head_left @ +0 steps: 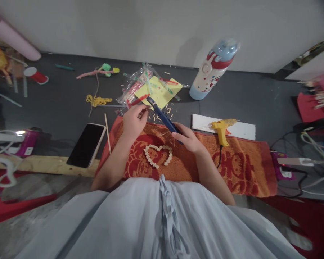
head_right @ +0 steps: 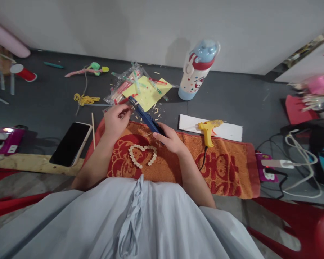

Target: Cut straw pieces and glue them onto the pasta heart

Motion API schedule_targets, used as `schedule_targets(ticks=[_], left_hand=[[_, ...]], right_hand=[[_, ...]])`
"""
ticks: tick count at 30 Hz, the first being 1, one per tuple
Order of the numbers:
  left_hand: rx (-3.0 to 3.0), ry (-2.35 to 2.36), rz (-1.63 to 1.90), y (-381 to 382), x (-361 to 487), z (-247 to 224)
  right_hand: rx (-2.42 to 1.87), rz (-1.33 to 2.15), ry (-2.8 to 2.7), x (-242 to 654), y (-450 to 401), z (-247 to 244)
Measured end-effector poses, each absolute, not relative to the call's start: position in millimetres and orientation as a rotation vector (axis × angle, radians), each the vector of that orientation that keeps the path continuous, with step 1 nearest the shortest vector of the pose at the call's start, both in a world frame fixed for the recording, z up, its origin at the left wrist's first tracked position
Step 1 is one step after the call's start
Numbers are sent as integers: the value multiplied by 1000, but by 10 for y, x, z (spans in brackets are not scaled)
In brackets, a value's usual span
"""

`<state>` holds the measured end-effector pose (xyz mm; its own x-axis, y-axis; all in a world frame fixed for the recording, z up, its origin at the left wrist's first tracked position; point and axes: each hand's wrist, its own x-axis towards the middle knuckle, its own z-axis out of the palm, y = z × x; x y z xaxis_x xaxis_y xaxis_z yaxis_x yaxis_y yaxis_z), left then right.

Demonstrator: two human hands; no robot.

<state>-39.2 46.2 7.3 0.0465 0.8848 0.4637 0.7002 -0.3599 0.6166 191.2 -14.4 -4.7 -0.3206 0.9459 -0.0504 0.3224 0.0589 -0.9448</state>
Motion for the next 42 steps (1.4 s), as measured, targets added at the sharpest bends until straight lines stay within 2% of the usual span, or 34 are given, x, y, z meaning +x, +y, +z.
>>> schedule_targets(ticks=[42], left_hand=[[2189,1460,1083,502,-502,175]], right_hand=[[-1245,1443,-1549,1923,-156,-24]])
